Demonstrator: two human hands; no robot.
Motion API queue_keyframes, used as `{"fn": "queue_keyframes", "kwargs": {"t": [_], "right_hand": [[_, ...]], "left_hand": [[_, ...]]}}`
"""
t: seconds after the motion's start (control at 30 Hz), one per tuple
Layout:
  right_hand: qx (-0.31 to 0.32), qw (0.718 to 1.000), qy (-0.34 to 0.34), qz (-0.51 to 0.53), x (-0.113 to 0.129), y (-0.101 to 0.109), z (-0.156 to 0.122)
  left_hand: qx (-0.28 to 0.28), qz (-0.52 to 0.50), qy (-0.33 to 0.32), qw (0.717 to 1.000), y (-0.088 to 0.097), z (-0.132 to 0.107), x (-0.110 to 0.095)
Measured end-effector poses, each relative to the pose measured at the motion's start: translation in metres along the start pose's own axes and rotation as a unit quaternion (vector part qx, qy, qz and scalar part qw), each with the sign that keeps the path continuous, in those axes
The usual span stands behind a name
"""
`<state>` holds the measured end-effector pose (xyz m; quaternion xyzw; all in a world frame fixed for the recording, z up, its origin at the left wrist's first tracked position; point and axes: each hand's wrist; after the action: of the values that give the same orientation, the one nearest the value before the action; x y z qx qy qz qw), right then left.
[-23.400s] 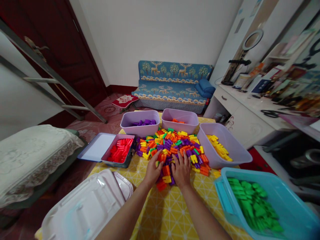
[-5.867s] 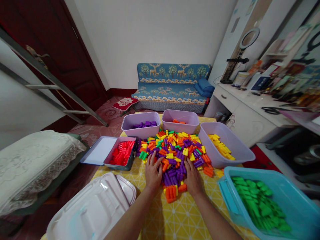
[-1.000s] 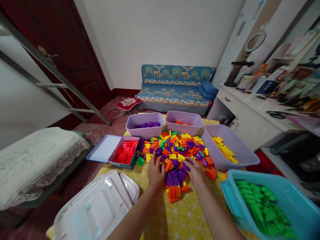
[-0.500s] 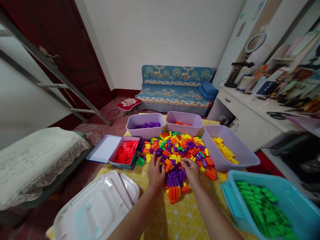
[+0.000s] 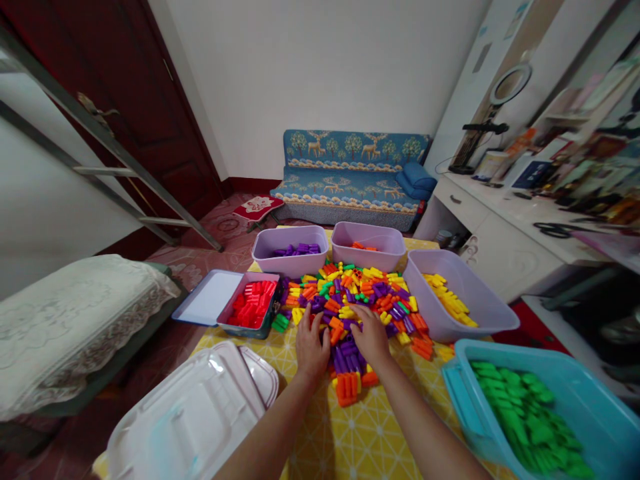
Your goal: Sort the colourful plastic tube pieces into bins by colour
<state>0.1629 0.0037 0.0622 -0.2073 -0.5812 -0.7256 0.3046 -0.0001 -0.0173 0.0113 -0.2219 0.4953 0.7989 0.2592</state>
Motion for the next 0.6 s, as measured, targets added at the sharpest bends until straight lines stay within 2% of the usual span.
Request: {"fn": "queue_keyframes", "kwargs": {"t": [0.2, 0.3, 0.37, 0.47, 0.53, 0.6], "right_hand": [[0.021, 0.992, 0.006, -0.127, 0.013, -0.001, 0.002], [0.035, 0.990, 0.013, -0.139, 0.019, 0.001, 0.001], [0.033, 0.993, 0.018, -0.110, 0.019, 0.001, 0.001], [-0.005, 1.000, -0.005, -0.008, 0.012, 0.007, 0.004], [-0.040, 0.994, -0.056, 0.081, 0.001, 0.019, 0.012], [-0.078, 0.972, -0.125, 0.185, -0.013, 0.038, 0.024]], "left_hand": [[0.000, -0.007, -0.001, 1.000, 0.002, 0.001, -0.002], [-0.001, -0.008, 0.001, 1.000, 0.002, 0.001, -0.002], [0.001, -0.007, 0.002, 1.000, 0.002, 0.001, -0.002], [0.006, -0.008, 0.005, 1.000, 0.002, 0.001, -0.002], [0.005, -0.010, 0.006, 1.000, 0.002, 0.000, -0.002], [0.005, -0.015, 0.008, 1.000, 0.003, 0.000, -0.003]]}}
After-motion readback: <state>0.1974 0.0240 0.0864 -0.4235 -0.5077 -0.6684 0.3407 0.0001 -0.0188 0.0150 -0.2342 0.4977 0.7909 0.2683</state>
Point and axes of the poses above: each hand's wrist, its own z-axis towards the middle knuckle, its own y-axis out of the back of the hand, x = y × z, and after that the axes turned 3 degrees about x, right-handed
